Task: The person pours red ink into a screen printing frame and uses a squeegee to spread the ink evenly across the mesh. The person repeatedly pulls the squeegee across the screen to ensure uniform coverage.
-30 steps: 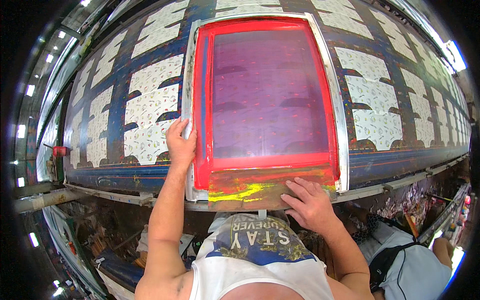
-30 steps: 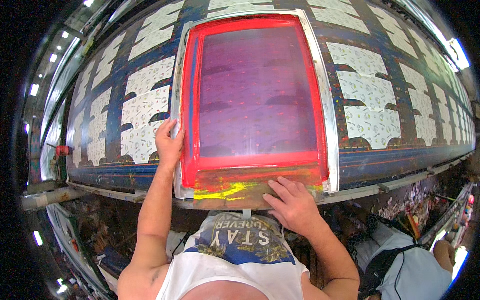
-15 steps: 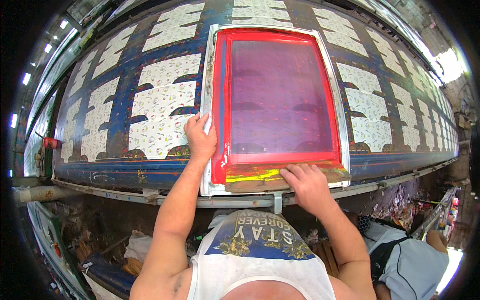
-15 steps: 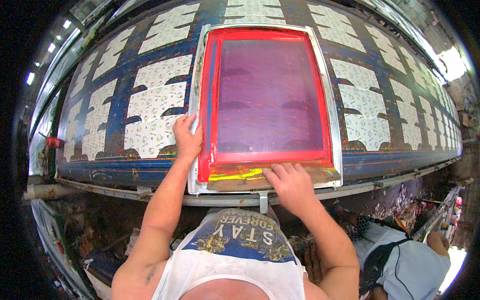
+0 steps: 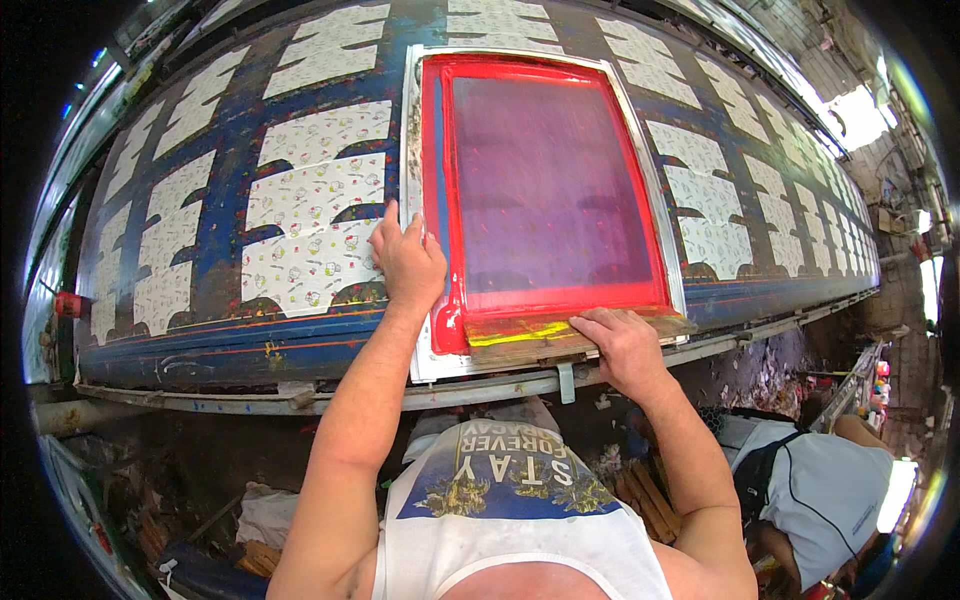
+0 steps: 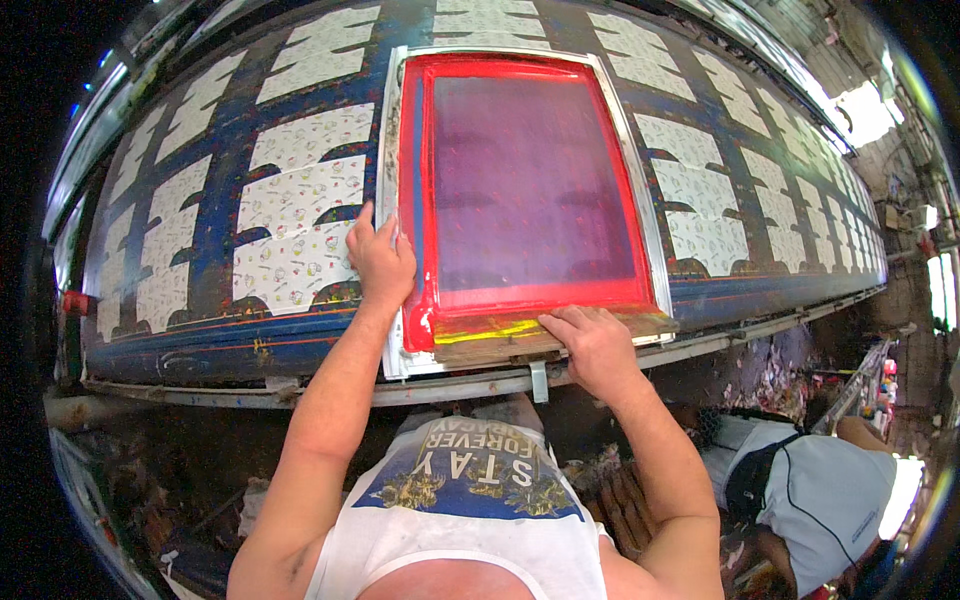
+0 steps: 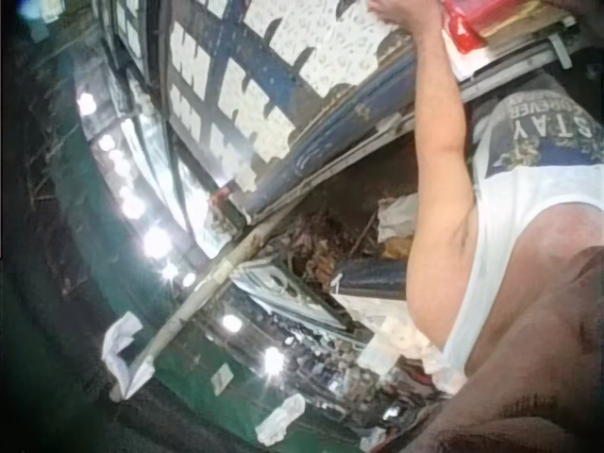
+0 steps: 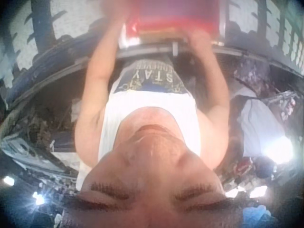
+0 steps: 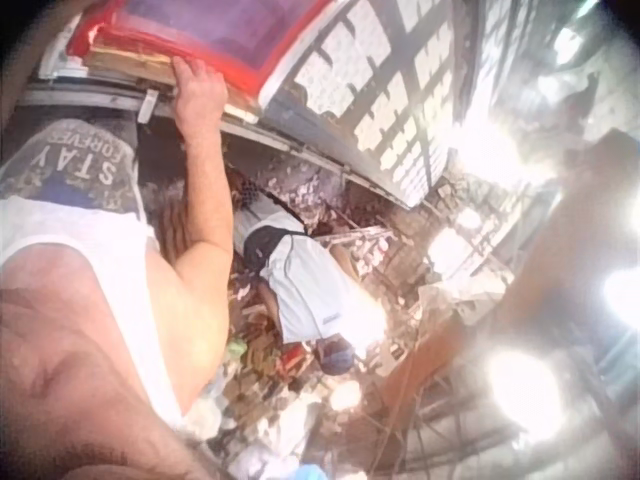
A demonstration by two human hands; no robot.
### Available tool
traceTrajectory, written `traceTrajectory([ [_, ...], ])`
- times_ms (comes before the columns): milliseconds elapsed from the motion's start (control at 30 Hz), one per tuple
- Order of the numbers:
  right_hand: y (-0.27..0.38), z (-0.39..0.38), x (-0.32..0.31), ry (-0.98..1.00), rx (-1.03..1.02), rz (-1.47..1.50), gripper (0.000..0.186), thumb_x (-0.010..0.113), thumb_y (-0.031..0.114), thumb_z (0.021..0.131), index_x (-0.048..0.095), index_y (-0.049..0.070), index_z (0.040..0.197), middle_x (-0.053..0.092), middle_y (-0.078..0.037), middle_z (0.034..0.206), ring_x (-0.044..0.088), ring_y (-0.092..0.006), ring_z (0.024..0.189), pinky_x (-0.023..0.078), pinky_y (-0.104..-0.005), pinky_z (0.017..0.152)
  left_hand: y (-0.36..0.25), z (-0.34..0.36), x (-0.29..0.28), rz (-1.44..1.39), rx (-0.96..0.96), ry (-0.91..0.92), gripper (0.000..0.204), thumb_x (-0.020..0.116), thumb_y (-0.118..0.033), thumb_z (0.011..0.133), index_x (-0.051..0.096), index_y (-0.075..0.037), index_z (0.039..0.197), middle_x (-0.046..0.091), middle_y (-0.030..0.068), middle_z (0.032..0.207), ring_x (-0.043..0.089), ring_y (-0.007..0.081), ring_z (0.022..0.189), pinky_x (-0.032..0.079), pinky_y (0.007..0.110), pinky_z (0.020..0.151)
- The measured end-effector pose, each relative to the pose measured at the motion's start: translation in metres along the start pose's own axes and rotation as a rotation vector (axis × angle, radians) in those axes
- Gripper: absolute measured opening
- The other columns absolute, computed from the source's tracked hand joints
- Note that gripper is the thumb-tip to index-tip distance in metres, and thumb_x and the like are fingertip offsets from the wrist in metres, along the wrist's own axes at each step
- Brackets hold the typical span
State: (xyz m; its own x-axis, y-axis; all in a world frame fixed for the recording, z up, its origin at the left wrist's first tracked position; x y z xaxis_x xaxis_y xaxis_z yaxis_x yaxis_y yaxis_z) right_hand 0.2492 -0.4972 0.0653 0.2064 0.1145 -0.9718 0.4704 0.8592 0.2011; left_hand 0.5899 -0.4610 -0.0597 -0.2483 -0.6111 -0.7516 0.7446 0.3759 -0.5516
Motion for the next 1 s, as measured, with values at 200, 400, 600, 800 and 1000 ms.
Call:
traceTrajectory([
  [200,-0.018,0.03,0.016,-0.102,-0.052,-0.075,0.052,0.075,0.001,0.077,0.078,0.009,0.129,0.075,-0.011,0.118,0.074,-0.0348,0.107,0.059,-0.0484,0.093,0.001,0.004,0.004,-0.007,-0.007,0.055,0.041,0.067,-0.011,0.102,0.078,-0.001,0.14,0.054,0.0199,0.166,0.05,0.0427,0.147,0.039,0.063,0.121],
  [400,-0.085,0.132,0.029,-0.167,-0.096,-0.129,0.041,0.07,0.005,0.086,0.08,0.011,0.125,0.077,-0.013,0.114,0.075,-0.0354,0.105,0.06,-0.0484,0.094,-0.008,0.004,0.003,0.108,0.011,0.057,0.041,0.067,-0.006,0.1,0.076,0.001,0.14,0.056,0.0213,0.165,0.055,0.044,0.14,0.041,0.06,0.118],
  [600,-0.163,0.257,0.04,-0.169,-0.099,-0.172,0.039,0.071,0.007,0.089,0.081,0.015,0.126,0.078,-0.015,0.11,0.078,-0.0375,0.102,0.062,-0.051,0.091,-0.013,0.004,0.005,0.185,0.026,0.063,0.042,0.067,-0.005,0.099,0.075,0.002,0.14,0.057,0.0232,0.164,0.056,0.0451,0.137,0.043,0.06,0.116],
  [800,-0.227,0.372,0.048,-0.184,-0.132,-0.198,0.038,0.072,0.008,0.09,0.08,0.015,0.126,0.077,-0.016,0.114,0.079,-0.0383,0.106,0.064,-0.0523,0.092,-0.019,0.005,0.005,0.252,0.077,0.021,0.04,0.067,-0.003,0.099,0.073,0.002,0.138,0.058,0.0235,0.163,0.058,0.0445,0.134,0.046,0.06,0.11],
  [1000,-0.272,0.462,0.038,0.027,-0.023,-0.174,0.044,0.066,0.012,0.095,0.079,0.017,0.137,0.08,-0.016,0.131,0.077,-0.0387,0.122,0.063,-0.0534,0.102,-0.021,0.008,0.002,0.232,0.059,0.032,0.036,0.068,-0.005,0.101,0.073,0.002,0.136,0.06,0.0238,0.162,0.059,0.0448,0.132,0.046,0.061,0.11],
])
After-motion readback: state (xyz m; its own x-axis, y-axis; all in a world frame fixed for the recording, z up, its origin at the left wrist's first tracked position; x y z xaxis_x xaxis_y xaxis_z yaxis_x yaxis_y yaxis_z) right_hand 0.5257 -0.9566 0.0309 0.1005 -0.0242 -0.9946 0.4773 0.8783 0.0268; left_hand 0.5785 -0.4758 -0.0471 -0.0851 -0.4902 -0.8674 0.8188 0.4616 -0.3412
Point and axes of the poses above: each hand's wrist, its own z-axis towards the middle knuckle, its own x-axis out of the palm, y = z × x, the point moved 6 cm from there along z, towards the middle knuckle
